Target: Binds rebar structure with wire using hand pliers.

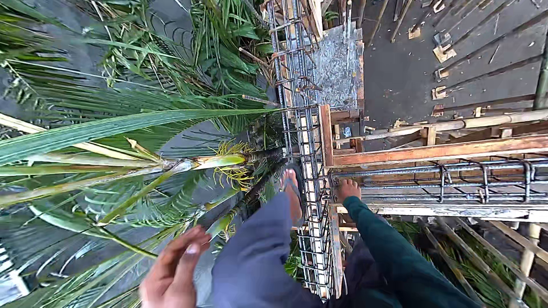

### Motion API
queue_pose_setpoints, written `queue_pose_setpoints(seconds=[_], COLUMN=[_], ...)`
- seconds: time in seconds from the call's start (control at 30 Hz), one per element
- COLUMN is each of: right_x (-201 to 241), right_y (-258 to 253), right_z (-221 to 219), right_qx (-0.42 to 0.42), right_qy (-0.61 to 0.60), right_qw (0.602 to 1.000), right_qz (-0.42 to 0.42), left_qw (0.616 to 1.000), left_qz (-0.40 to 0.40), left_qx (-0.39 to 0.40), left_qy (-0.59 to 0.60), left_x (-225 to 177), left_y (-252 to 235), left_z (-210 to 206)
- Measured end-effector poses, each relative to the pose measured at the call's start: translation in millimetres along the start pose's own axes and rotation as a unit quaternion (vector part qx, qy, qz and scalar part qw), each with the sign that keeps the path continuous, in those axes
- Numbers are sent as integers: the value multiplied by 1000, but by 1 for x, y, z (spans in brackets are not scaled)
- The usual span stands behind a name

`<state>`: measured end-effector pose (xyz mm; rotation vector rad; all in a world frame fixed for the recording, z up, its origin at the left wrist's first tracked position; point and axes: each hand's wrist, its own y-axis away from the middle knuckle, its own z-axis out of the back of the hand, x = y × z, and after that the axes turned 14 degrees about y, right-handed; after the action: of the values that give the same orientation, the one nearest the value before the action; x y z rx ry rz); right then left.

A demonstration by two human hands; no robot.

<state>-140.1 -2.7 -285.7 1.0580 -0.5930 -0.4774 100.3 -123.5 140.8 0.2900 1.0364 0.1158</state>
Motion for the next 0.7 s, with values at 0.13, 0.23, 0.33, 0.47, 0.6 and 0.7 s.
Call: queue_pose_setpoints(seconds=[0.13,0.23,0.33,0.47,0.6,0.7], right_x=[-2,8,19,58,100,110], right_y=[-5,0,-13,-82,-165,-222], right_z=[-4,37,101,180,234,254], right_qx=[-3,-60,-150,-232,-280,-283], right_qy=[-23,-117,-201,-223,-145,-70], right_qw=[1000,991,967,939,933,937], right_qz=[-2,0,38,122,174,195], left_qw=[997,984,978,969,973,982], left_qz=[49,146,162,139,87,30], left_qx=[51,83,123,204,207,174], left_qy=[10,67,49,4,-51,-69], left_x=[57,90,121,171,210,228], left_y=[-45,-87,-131,-209,-296,-342], left_z=[-55,-82,-113,-183,-251,-283])
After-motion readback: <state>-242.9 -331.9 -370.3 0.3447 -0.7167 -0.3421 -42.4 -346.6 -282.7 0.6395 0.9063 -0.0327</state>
